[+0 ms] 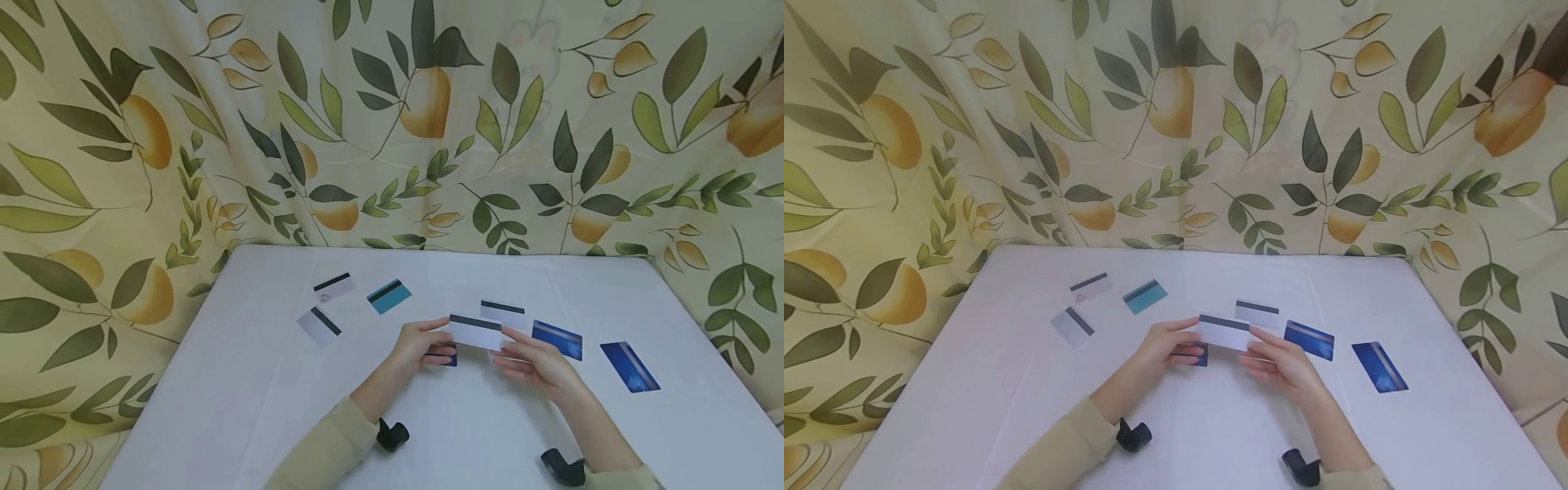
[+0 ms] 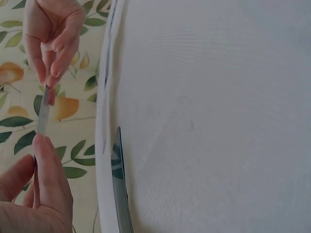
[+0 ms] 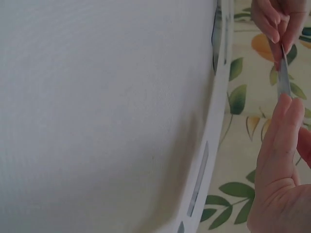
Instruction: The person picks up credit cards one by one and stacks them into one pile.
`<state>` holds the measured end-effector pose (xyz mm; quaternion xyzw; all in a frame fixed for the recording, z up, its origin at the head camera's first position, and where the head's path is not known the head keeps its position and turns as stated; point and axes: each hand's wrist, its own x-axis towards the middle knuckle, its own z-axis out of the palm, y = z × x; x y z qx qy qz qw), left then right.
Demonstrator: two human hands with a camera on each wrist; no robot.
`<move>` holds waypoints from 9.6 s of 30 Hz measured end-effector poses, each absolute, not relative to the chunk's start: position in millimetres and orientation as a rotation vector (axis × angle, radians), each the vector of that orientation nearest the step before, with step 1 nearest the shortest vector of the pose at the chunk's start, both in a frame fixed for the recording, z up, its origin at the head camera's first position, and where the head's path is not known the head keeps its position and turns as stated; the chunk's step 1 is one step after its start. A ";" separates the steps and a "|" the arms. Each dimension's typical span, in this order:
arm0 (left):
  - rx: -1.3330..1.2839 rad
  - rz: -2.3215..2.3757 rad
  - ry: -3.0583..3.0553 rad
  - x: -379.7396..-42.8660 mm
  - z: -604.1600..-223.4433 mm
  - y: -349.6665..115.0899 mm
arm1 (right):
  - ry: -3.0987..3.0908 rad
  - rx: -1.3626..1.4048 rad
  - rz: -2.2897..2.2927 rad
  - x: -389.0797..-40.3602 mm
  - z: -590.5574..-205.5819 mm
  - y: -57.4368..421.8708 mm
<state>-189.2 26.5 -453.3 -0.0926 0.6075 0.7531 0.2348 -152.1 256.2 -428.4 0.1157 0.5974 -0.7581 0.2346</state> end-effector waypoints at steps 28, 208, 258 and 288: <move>-0.290 1.995 1.758 -182.3 -466.1 -18.8 | 1.807 0.428 -1.980 -158.8 -444.2 201.0; -0.548 1.933 1.983 -239.5 -449.9 -241.7 | 1.537 0.400 -2.125 -161.8 -465.7 26.3; -0.527 1.877 1.869 -241.2 -460.0 -242.8 | 1.187 0.464 -2.368 -182.3 -473.4 -20.8; -0.544 1.822 1.876 -243.3 -460.7 -226.7 | 1.366 0.537 -2.264 -200.1 -472.8 -8.2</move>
